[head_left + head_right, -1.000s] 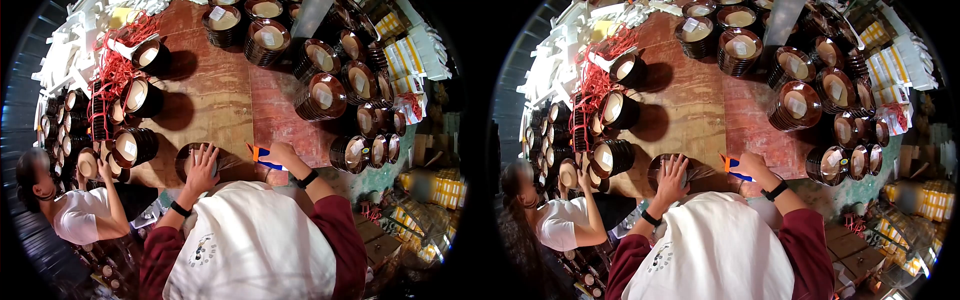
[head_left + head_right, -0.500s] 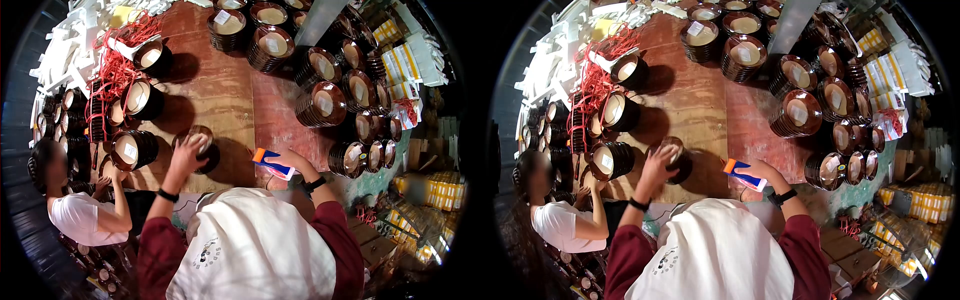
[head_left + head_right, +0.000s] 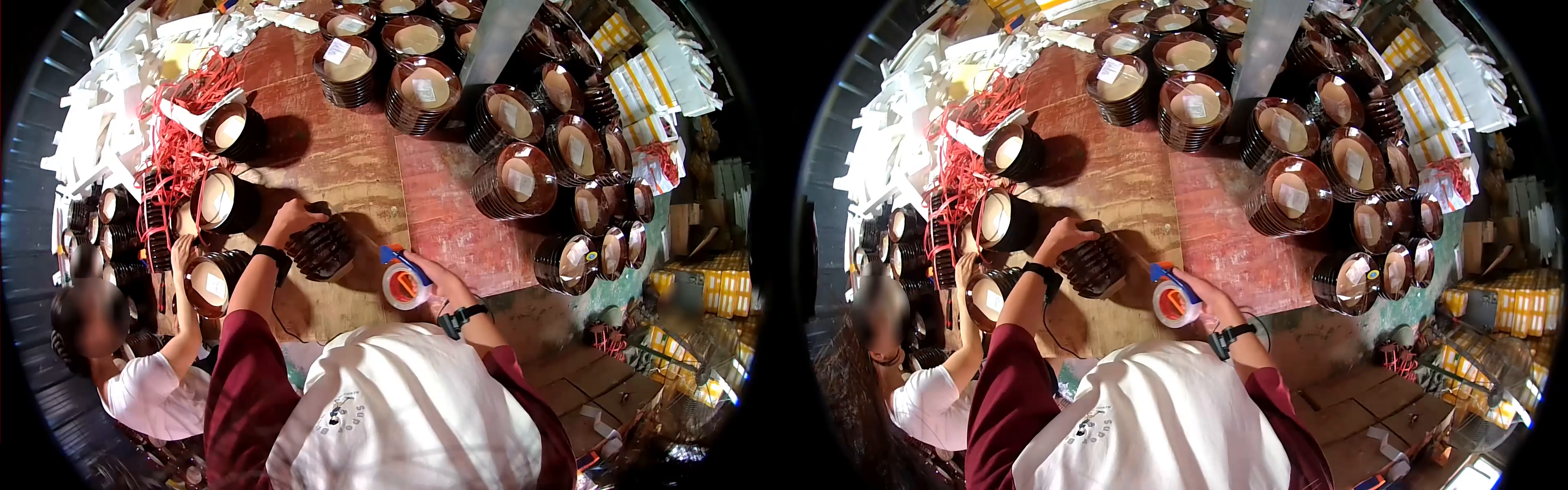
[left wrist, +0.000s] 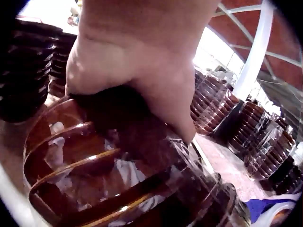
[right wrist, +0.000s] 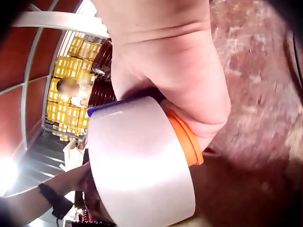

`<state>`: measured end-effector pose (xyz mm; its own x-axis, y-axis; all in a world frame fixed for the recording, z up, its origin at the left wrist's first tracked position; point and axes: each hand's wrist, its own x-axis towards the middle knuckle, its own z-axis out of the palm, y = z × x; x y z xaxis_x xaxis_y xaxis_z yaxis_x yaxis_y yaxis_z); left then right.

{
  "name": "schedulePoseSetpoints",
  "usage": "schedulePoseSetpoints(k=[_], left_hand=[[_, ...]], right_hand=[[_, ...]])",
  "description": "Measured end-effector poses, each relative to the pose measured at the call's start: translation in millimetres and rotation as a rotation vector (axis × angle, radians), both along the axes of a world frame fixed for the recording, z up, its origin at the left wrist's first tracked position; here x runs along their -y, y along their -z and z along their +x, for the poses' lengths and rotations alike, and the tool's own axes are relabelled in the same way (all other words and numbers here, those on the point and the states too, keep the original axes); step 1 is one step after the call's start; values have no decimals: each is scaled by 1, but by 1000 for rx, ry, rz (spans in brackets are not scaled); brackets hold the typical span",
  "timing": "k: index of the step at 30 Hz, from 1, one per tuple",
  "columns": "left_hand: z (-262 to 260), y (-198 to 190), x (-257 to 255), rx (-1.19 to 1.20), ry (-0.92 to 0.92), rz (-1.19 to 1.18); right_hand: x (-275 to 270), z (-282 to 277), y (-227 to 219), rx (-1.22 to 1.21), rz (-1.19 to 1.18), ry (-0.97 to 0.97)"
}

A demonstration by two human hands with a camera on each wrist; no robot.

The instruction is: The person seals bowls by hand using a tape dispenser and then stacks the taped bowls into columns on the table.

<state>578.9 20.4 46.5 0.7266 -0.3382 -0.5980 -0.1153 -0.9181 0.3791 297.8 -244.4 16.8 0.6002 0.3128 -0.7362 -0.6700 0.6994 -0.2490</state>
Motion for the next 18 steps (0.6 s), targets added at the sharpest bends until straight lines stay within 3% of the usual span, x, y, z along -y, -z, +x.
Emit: schedulePoseSetpoints(k=[3,6,8,9,12,14,16,18], left_hand=[[-6,4,-11,64,-116,-104],[-14,16,-34,-65,-351,-160],[-22,28,-50,-131,-543,-187],[-28,41,-58,-68,-596,-161],[-67,41,-69,120,-843,-345],[-76,68,-86,174,-840,-291],[-97,34,-57,962,-386,-132],[-114,-62,-11,605,407,-173]], right_hand=[[-22,6,-57,-29,-213,-31],[-19,-5,-44,-72,-216,-105],[-5,-20,0,-137,-36,-223],[-9,-27,21,-130,-59,-187],[-16,-28,9,-115,-126,-131],[-17,-26,3,-103,-142,-106],[-18,-27,15,-91,-127,-59],[-7,-35,29,-82,17,-93]])
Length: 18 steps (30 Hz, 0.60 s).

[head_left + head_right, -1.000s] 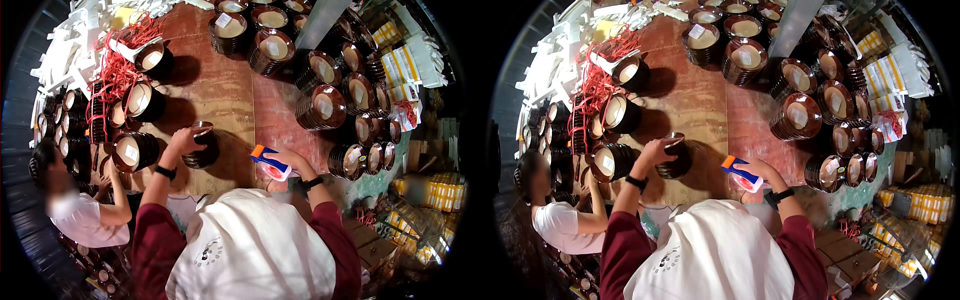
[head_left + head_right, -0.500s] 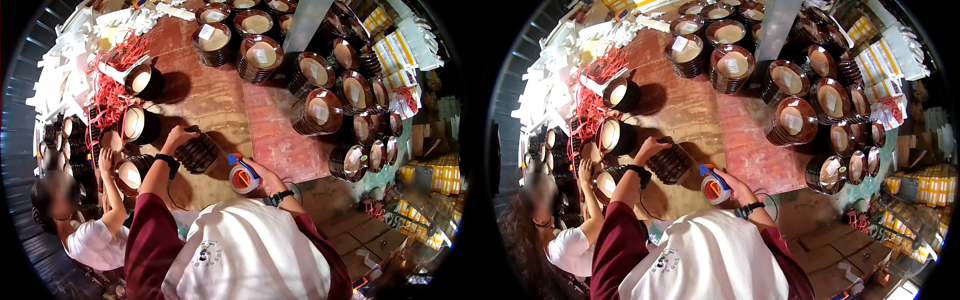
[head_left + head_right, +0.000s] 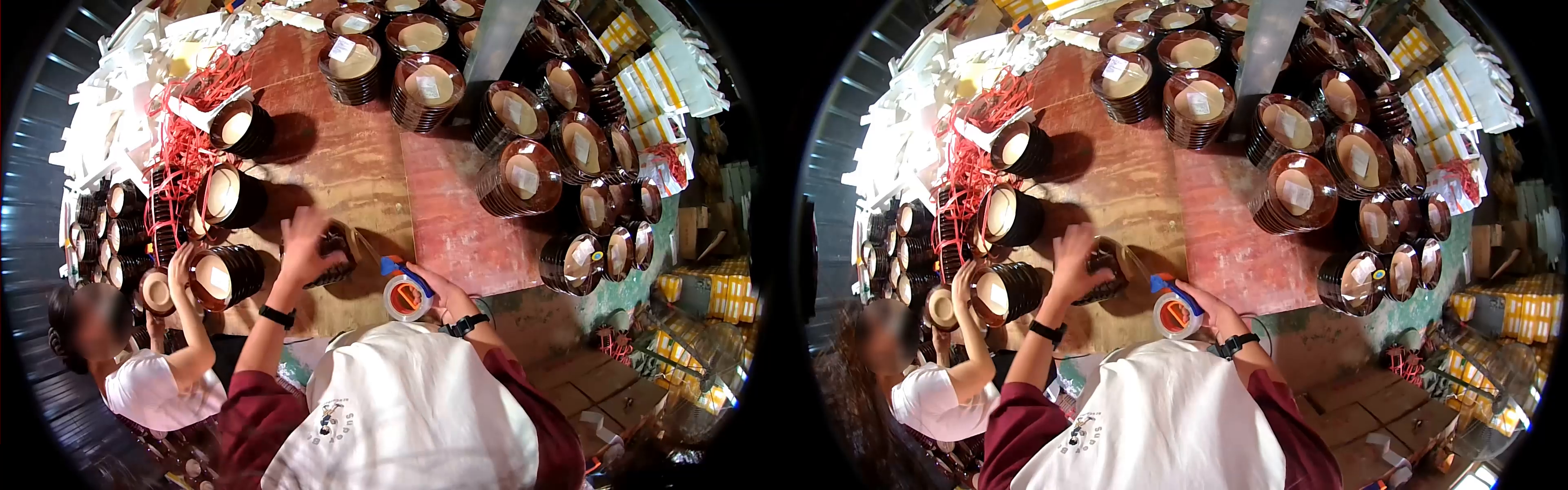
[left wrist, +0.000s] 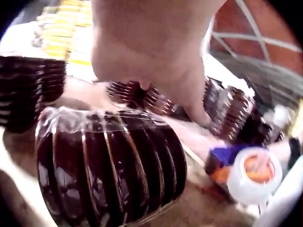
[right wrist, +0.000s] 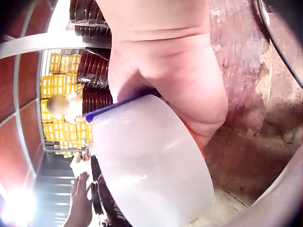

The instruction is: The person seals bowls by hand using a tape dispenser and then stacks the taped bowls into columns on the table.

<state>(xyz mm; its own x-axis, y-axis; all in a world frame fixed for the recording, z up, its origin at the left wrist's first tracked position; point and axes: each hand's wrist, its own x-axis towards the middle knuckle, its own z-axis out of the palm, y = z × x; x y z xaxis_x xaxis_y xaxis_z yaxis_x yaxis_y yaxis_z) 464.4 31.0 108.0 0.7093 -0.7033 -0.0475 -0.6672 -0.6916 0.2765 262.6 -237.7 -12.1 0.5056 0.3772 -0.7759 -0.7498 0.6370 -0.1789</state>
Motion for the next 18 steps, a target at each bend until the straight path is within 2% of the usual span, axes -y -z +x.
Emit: schedulePoseSetpoints(k=[1,2,3,4,6,8,10,11,13,15,16,17,18], left_hand=[[-9,4,9,21,172,104],[-17,11,11,41,342,209],[-11,33,8,21,363,281],[-4,32,7,-13,344,267],[6,30,9,-85,319,241],[10,28,13,-130,249,226],[8,24,19,-190,133,248],[9,27,17,-198,48,180],[17,46,9,-215,-113,45],[40,78,-13,-421,-276,-120],[46,74,-10,-525,-360,-204],[48,68,-12,-742,-460,-311],[47,73,-16,-727,-541,-350]], right_hand=[[3,-4,7,0,76,-13],[-2,9,-44,-18,46,16],[-8,3,-24,-3,10,28],[-10,2,-3,19,-31,40],[-3,9,4,54,15,44],[-6,7,6,46,34,33],[-23,26,-49,-92,-108,1],[-19,27,-57,-57,-113,-75],[-17,19,-26,21,-81,-89],[-17,10,-3,81,-75,-96],[-20,9,-7,52,-79,-111],[-24,9,-12,21,-81,-126],[-28,7,-16,-11,-82,-141]])
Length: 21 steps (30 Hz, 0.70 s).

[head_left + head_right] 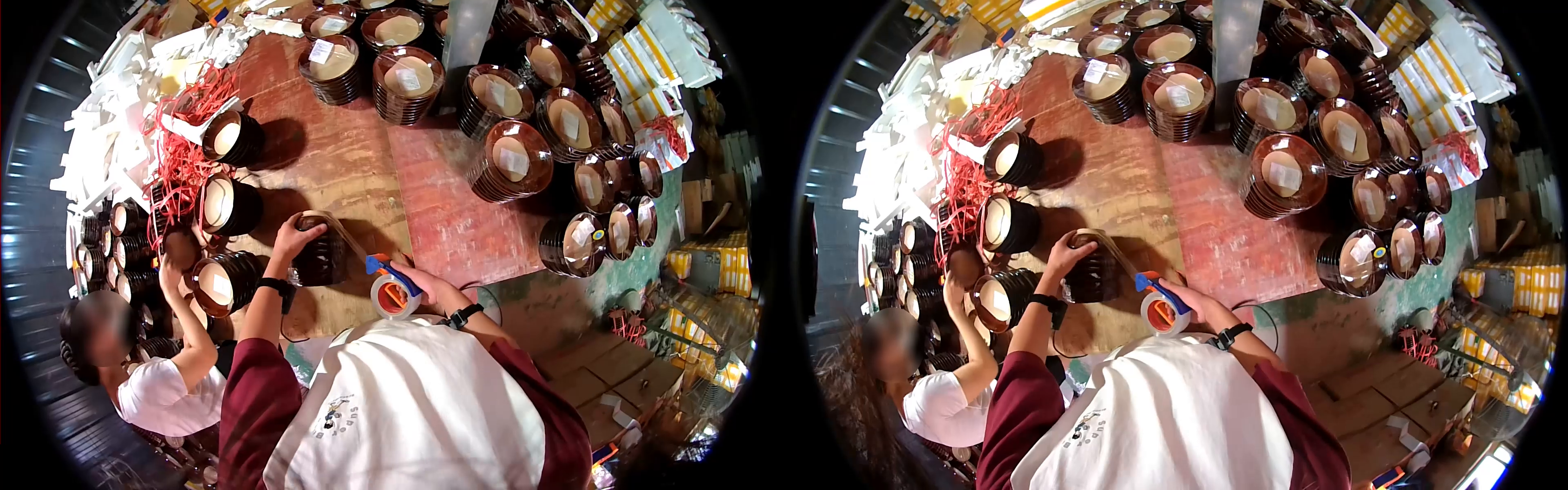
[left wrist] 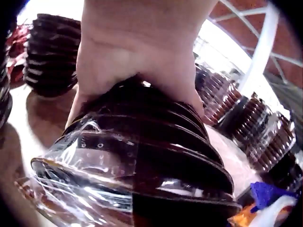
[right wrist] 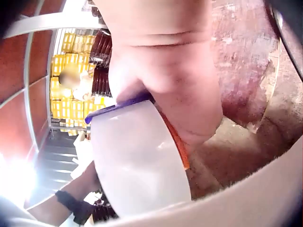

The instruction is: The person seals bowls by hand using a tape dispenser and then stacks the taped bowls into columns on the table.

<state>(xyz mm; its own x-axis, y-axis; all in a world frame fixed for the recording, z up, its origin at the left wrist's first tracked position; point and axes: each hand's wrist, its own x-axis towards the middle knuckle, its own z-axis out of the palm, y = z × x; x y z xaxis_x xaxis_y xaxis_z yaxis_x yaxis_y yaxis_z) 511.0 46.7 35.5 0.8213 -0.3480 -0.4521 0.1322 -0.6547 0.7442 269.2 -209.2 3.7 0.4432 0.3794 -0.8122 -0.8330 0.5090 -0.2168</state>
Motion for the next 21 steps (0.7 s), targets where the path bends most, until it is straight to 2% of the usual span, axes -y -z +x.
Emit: schedulePoseSetpoints(k=[1,2,3,4,5,6,8,9,13,15,18,21], left_hand=[[-1,11,-8,7,-91,-6],[-3,22,-15,16,-184,-11],[-7,38,-20,39,-275,-32],[-8,46,-25,35,-293,-59],[-7,53,-31,32,-313,-89],[-5,55,-33,32,-333,-122],[-1,56,-39,-14,-321,-161],[-1,55,-41,-39,-313,-178],[-6,38,-27,-51,-329,-203],[-12,31,-20,-52,-349,-261],[-17,19,-16,-42,-421,-184],[-20,15,-14,-78,-464,-234]], right_hand=[[-1,1,11,24,90,-68],[-1,-1,21,5,86,-54],[-1,5,-3,-14,84,-41],[-3,9,-18,-33,83,-31],[-1,7,15,-4,158,-66],[-2,9,7,4,144,-58],[-3,9,-11,23,111,-41],[-10,5,25,30,170,-37],[-13,0,-3,36,187,-81],[-13,-1,-5,49,162,-66],[-19,-11,1,62,121,-94],[-26,-26,10,110,83,-77]])
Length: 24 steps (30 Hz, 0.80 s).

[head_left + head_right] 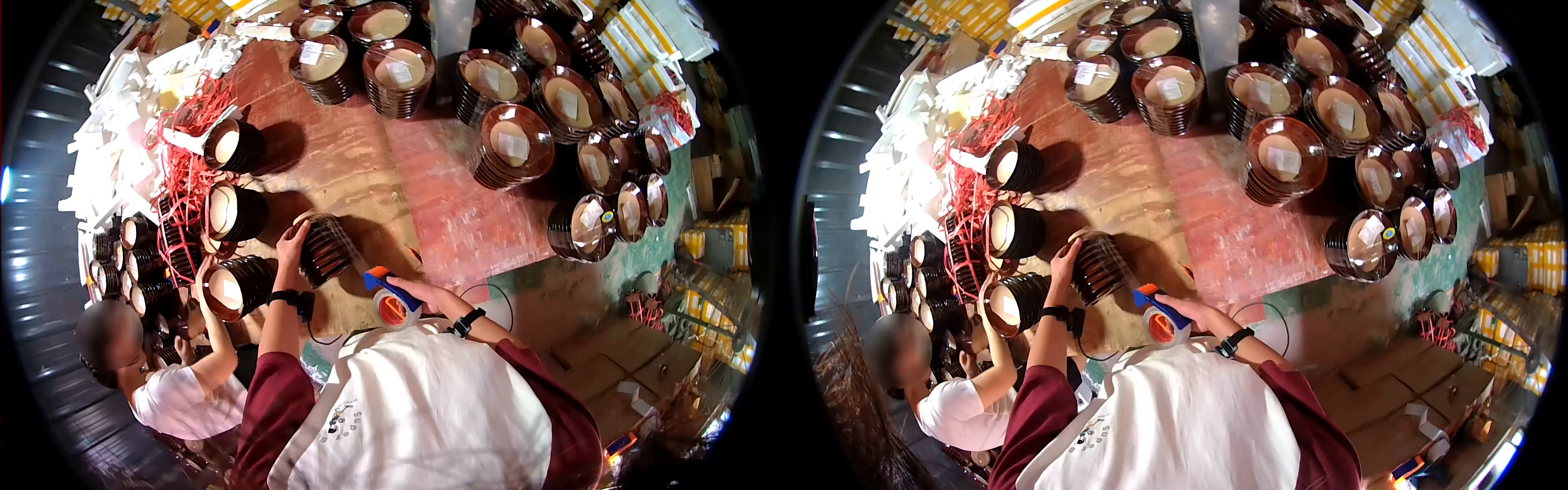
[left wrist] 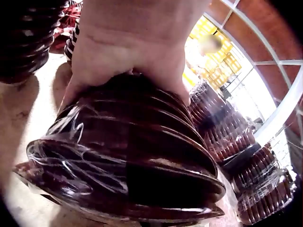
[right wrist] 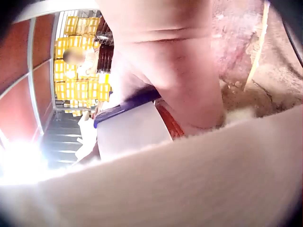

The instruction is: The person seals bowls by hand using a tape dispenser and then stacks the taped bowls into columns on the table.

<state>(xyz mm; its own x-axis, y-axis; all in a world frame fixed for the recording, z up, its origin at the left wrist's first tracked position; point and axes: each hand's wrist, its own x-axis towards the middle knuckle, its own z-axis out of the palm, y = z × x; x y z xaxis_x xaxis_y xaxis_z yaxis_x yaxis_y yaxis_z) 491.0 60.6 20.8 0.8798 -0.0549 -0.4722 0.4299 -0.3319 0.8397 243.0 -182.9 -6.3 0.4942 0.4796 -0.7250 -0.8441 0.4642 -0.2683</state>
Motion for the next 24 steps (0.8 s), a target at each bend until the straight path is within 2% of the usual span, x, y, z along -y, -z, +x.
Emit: schedulePoseSetpoints(k=[1,3,4,6,8,12,14,16,17,19,20,21,23,24], left_hand=[[-2,3,1,76,-23,143],[0,5,1,-11,34,3],[4,15,0,9,9,20],[6,20,-2,40,30,76],[7,27,-5,52,40,85],[5,26,-3,64,30,70],[-2,15,1,86,-1,107],[-8,4,8,109,-26,134],[9,46,-16,83,54,122],[-12,32,0,556,25,720],[-27,-1,15,812,149,822],[-32,-30,26,936,355,688],[-50,-37,46,855,740,628],[-71,-51,62,804,867,761]], right_hand=[[-2,-9,0,2,-5,7],[-14,-19,10,-14,-116,-14],[-19,-20,14,-15,-172,-30],[-21,-21,22,35,-123,-81],[-18,-9,2,20,-137,-152],[-28,30,-7,98,-133,-233],[-49,40,-9,383,-263,-634],[-67,36,-22,386,-257,-608],[-72,33,-31,364,-258,-560],[-74,31,-42,321,-267,-490],[-72,30,-46,299,-278,-470],[-67,32,-49,281,-296,-458],[-49,33,-51,252,-361,-455],[-38,32,-49,240,-404,-475]])
